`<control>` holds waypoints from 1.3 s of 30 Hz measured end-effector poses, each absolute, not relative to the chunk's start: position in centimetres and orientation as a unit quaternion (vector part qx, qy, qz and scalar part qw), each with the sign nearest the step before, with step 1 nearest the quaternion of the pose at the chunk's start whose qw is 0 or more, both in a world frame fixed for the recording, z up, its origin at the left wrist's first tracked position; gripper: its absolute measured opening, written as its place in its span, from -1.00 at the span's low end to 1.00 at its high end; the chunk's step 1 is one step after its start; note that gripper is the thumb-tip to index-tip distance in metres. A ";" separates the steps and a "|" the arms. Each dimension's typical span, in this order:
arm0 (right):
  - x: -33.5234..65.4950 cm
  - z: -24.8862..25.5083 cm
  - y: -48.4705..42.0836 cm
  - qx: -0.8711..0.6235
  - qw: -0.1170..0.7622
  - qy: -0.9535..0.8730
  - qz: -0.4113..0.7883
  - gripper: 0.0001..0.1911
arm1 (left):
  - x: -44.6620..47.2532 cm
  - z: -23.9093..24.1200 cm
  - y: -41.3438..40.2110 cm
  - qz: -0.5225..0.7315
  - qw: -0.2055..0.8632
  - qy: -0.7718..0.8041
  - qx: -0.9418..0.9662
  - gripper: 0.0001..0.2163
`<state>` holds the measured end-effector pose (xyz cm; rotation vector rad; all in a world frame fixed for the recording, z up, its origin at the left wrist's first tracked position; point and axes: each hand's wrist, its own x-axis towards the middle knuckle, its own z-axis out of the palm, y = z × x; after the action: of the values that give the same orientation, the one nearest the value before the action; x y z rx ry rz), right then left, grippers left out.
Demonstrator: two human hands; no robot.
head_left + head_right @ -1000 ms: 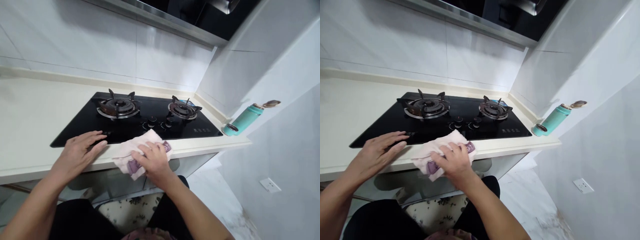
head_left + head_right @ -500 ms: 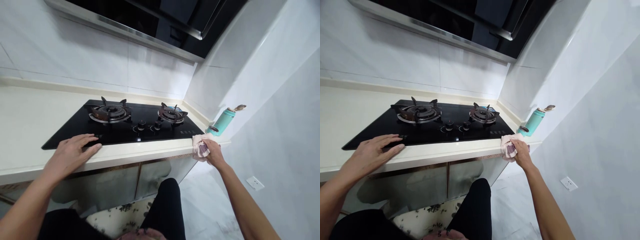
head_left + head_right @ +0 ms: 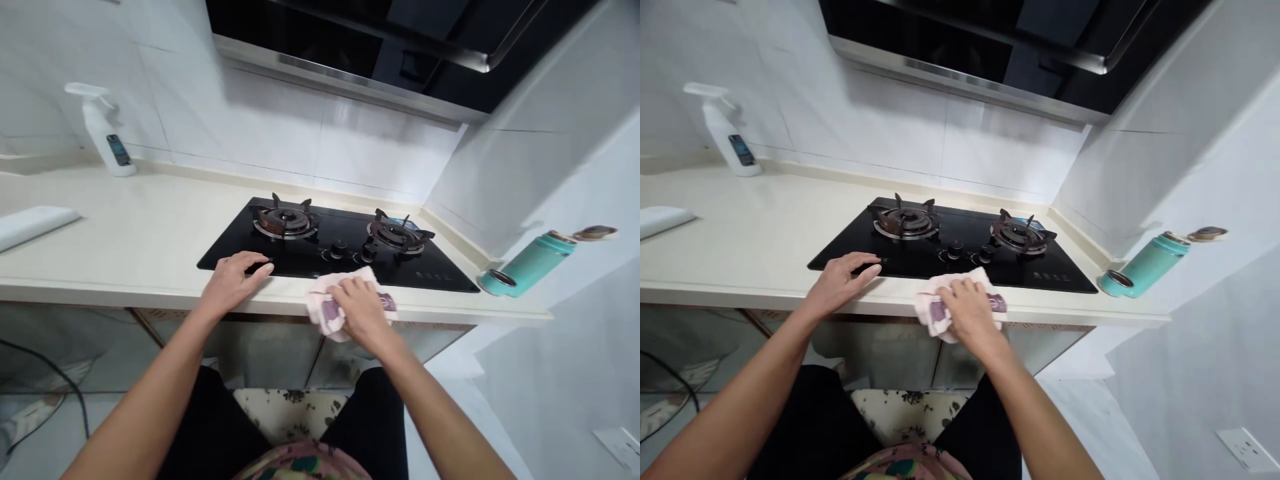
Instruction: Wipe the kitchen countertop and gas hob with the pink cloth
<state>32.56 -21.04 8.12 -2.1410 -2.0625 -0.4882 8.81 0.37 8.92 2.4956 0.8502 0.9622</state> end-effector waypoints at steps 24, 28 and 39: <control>35.4 2.3 -23.9 -0.701 0.500 -0.474 -0.184 -0.67 | 10.2 4.9 -8.0 0.341 -0.051 0.271 0.899 -0.29; 37.3 -0.9 -25.1 -0.742 0.441 -0.402 -0.305 -0.54 | 11.7 5.1 -9.3 0.338 -0.044 0.296 0.892 -0.34; 40.9 -4.6 -24.3 -0.677 0.409 -0.435 -0.429 -0.56 | 22.5 3.6 -15.0 0.318 -0.069 0.123 0.938 -0.40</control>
<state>40.87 -24.25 -4.60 -1.7063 -1.0960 -1.0804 22.48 -14.97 3.57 3.0815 0.4026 1.0457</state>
